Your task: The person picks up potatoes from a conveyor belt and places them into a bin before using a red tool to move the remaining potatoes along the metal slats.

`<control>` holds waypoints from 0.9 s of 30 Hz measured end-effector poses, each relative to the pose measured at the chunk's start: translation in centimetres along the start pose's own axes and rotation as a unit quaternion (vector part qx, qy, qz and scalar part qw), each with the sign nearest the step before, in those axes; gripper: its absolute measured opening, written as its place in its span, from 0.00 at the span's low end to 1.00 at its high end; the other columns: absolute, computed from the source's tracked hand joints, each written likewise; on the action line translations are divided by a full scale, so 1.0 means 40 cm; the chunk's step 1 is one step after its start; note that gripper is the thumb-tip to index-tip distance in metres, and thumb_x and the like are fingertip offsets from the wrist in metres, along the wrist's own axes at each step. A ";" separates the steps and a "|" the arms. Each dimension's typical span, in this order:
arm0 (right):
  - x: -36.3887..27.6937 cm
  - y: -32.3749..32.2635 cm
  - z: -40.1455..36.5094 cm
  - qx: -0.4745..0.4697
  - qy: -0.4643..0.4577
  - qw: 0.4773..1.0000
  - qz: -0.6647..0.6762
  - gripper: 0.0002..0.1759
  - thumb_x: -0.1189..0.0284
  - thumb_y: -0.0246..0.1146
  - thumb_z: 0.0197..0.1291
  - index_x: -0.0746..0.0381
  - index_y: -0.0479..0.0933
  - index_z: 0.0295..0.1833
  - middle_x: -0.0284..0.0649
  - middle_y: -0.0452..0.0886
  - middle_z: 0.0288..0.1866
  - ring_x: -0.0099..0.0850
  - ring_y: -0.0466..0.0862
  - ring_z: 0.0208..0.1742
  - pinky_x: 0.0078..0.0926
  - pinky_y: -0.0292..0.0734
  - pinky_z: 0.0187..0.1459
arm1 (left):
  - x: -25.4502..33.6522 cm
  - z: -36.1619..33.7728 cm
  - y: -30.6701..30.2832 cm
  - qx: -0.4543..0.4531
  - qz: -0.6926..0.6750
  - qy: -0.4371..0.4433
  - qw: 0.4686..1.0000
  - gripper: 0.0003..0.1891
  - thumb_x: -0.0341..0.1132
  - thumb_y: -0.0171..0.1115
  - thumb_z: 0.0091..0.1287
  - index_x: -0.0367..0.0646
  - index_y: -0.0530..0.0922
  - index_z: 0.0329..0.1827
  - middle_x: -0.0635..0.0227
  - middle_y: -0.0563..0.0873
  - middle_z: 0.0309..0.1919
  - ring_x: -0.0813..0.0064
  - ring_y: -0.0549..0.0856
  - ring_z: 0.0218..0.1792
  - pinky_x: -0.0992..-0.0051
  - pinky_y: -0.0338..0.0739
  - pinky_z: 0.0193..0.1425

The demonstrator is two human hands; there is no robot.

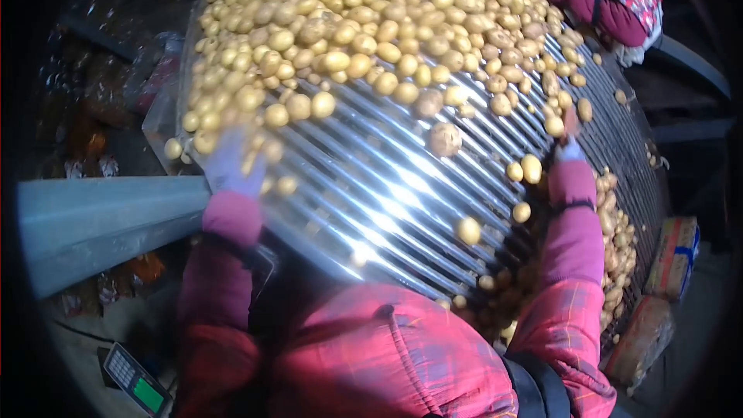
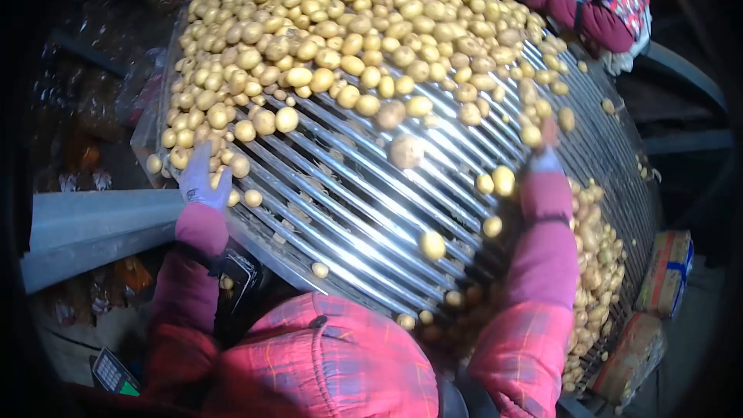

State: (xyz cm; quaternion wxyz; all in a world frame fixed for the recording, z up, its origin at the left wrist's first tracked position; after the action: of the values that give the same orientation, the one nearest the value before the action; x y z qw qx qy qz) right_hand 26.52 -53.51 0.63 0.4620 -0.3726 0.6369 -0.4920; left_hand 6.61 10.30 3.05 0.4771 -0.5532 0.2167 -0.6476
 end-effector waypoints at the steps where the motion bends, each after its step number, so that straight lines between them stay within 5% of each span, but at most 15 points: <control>1: -0.056 0.019 0.002 -0.015 -0.014 1.000 -0.007 0.30 0.64 0.57 0.56 0.53 0.66 0.67 0.53 0.76 0.56 0.44 0.76 0.59 0.34 0.69 0.59 | 0.000 -0.006 -0.001 0.026 0.102 0.061 0.993 0.28 0.31 0.67 0.52 0.39 0.72 0.58 0.54 0.79 0.50 0.57 0.81 0.48 0.65 0.75 0.52; 4: -0.191 0.071 0.022 0.005 -0.086 0.996 -0.025 0.32 0.60 0.59 0.53 0.52 0.66 0.66 0.53 0.74 0.58 0.49 0.73 0.61 0.40 0.66 0.62 | 0.002 0.001 -0.006 0.016 0.037 0.019 0.999 0.28 0.29 0.66 0.51 0.39 0.72 0.58 0.56 0.80 0.50 0.60 0.82 0.46 0.67 0.77 0.50; 10: -0.399 0.202 -0.051 -0.104 -0.201 0.966 0.128 0.32 0.62 0.57 0.55 0.49 0.64 0.68 0.51 0.73 0.61 0.47 0.73 0.61 0.36 0.67 0.61 | 0.024 -0.012 -0.023 0.041 -0.082 0.006 0.996 0.28 0.28 0.67 0.51 0.38 0.72 0.58 0.57 0.80 0.50 0.61 0.83 0.46 0.69 0.77 0.50; 12: -0.495 0.161 -0.146 -0.073 -0.241 0.959 0.130 0.30 0.62 0.56 0.55 0.49 0.66 0.67 0.53 0.76 0.56 0.49 0.75 0.58 0.35 0.69 0.60 | -0.020 -0.019 -0.002 0.045 -0.065 0.009 0.997 0.29 0.30 0.68 0.51 0.39 0.72 0.58 0.56 0.80 0.50 0.60 0.82 0.48 0.67 0.76 0.52; 14: -0.564 0.165 -0.241 -0.214 -0.177 0.948 0.155 0.31 0.63 0.57 0.55 0.50 0.65 0.67 0.52 0.77 0.55 0.47 0.76 0.57 0.33 0.69 0.59 | -0.013 -0.026 -0.006 0.062 0.007 0.056 0.996 0.29 0.33 0.68 0.51 0.40 0.72 0.58 0.55 0.80 0.51 0.58 0.81 0.50 0.65 0.74 0.55; 16: -0.605 0.239 -0.292 -0.219 -0.307 0.885 0.272 0.31 0.63 0.57 0.57 0.49 0.64 0.68 0.50 0.76 0.57 0.44 0.76 0.58 0.30 0.68 0.59 | -0.021 -0.031 -0.003 0.088 0.072 0.066 0.991 0.29 0.37 0.68 0.51 0.41 0.73 0.58 0.54 0.80 0.51 0.56 0.79 0.51 0.63 0.73 0.56; 18: -0.656 0.246 -0.362 -0.189 -0.342 0.871 0.298 0.31 0.63 0.59 0.56 0.53 0.65 0.68 0.49 0.74 0.60 0.41 0.73 0.63 0.29 0.66 0.61 | -0.021 -0.034 -0.002 0.069 0.097 0.066 0.991 0.29 0.38 0.68 0.51 0.42 0.73 0.58 0.55 0.79 0.52 0.56 0.79 0.52 0.62 0.72 0.56; 20: -0.647 0.233 -0.398 -0.242 -0.326 0.834 0.373 0.29 0.73 0.60 0.59 0.63 0.65 0.66 0.41 0.76 0.56 0.30 0.74 0.57 0.27 0.69 0.58 | -0.030 -0.031 0.000 0.073 0.092 0.073 0.990 0.29 0.39 0.68 0.52 0.43 0.73 0.58 0.56 0.79 0.53 0.56 0.78 0.52 0.61 0.72 0.56; 22: -0.580 0.101 -0.398 -0.170 -0.126 0.896 0.391 0.27 0.73 0.60 0.59 0.62 0.66 0.65 0.38 0.78 0.53 0.30 0.77 0.53 0.27 0.71 0.55 | -0.048 -0.033 0.023 0.005 0.103 0.025 0.994 0.30 0.47 0.61 0.57 0.45 0.71 0.62 0.56 0.68 0.65 0.57 0.72 0.60 0.63 0.66 0.62; 24: -0.436 0.038 -0.306 -0.075 -0.110 0.910 0.392 0.26 0.72 0.59 0.58 0.62 0.68 0.63 0.43 0.79 0.51 0.31 0.78 0.51 0.26 0.72 0.53 | -0.040 -0.035 0.022 0.010 0.111 0.017 0.994 0.29 0.47 0.61 0.57 0.47 0.71 0.62 0.59 0.68 0.65 0.59 0.73 0.59 0.62 0.66 0.61; 25: -0.347 0.024 -0.264 0.038 -0.147 0.916 0.372 0.27 0.70 0.60 0.58 0.61 0.67 0.64 0.46 0.79 0.52 0.35 0.79 0.53 0.27 0.71 0.55 | -0.037 -0.033 0.021 0.016 0.124 0.021 0.992 0.29 0.48 0.61 0.57 0.47 0.71 0.62 0.59 0.69 0.65 0.59 0.73 0.58 0.62 0.66 0.61; 27: -0.193 0.052 -0.195 0.046 -0.093 0.977 0.185 0.33 0.65 0.61 0.58 0.62 0.62 0.68 0.48 0.76 0.57 0.39 0.75 0.59 0.31 0.68 0.59 | -0.042 -0.030 0.023 0.013 0.121 0.012 0.992 0.29 0.48 0.61 0.56 0.49 0.72 0.61 0.59 0.68 0.65 0.59 0.73 0.59 0.59 0.65 0.60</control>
State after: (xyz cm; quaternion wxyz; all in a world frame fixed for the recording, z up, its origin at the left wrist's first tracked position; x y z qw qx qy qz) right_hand 21.31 -43.64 1.02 0.6187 -0.2709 0.6258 -0.3901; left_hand 5.72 11.04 1.09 0.5567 -0.5086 0.2796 -0.5944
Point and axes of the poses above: each hand's wrist, its own z-axis towards the middle knuckle, its own y-axis out of the palm, x = y × z, the point moved 7 cm from there along z, towards the middle knuckle
